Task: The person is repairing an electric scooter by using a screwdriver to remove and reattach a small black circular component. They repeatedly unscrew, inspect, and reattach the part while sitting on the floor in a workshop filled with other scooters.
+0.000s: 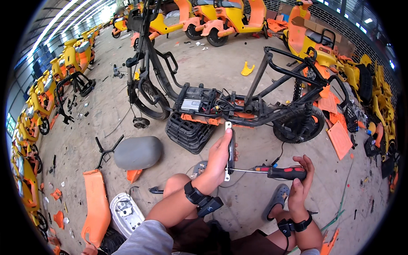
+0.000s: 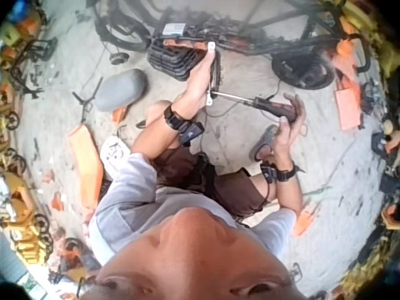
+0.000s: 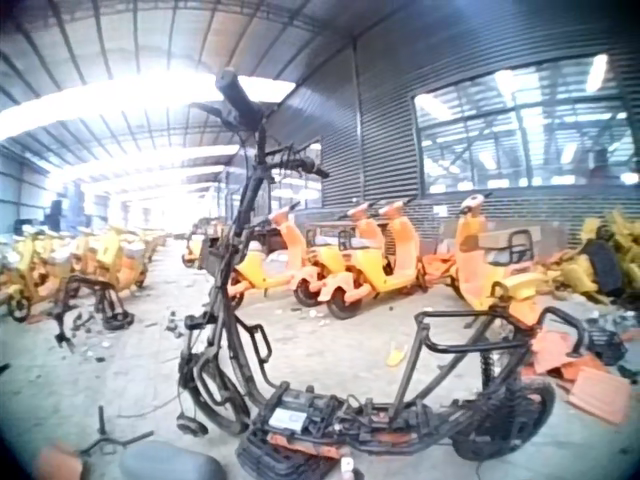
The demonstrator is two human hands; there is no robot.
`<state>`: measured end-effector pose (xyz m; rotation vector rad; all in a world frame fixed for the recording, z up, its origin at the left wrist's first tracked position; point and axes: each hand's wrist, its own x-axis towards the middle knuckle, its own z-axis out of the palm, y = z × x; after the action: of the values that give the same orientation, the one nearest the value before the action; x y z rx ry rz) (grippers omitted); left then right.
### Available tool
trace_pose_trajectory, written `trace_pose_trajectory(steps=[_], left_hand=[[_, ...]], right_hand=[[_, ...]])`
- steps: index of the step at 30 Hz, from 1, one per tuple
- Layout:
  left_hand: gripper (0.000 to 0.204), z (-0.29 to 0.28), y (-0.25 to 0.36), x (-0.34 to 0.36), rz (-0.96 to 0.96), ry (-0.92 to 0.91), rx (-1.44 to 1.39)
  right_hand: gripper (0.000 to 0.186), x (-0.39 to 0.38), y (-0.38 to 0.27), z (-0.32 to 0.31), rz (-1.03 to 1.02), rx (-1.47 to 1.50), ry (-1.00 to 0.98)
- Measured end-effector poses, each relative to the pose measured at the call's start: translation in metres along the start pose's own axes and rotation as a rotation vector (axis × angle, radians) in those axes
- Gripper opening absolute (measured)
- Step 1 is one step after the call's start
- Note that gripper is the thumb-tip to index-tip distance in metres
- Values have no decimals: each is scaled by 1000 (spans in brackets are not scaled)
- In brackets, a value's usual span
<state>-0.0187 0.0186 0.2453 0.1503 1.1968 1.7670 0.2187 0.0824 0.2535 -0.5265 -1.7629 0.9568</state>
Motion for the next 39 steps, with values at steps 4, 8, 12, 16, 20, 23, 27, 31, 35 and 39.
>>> trace_pose_trajectory(steps=[4,8,12,16,20,23,27,31,35,39], left_hand=[[51,2,-1,0,-14,35,15],[47,4,-1,1,-1,-6,-20],[44,6,-2,0,-1,-20,-41],[43,7,0,-2,7,-13,-34],[41,8,0,2,-18,-43,-31],[47,3,-4,2,4,0,-7],[53,-2,-4,3,24,5,64],[51,-4,-5,3,33,-25,11],[55,3,-8,8,-6,-29,-16],[53,-3,3,1,-7,6,71]], right_hand=[[43,-6,-3,0,356,167,125],[45,-5,1,-4,120,18,22],[49,-3,-2,-7,363,280,34],[43,-1,-10,-1,217,127,57],[43,2,-10,-3,247,187,68],[52,2,-4,-6,467,124,65],[66,0,1,-5,68,20,25],[64,-4,-2,-3,409,-3,60],[65,-1,4,-2,61,-73,-5],[59,-2,0,2,359,131,98]])
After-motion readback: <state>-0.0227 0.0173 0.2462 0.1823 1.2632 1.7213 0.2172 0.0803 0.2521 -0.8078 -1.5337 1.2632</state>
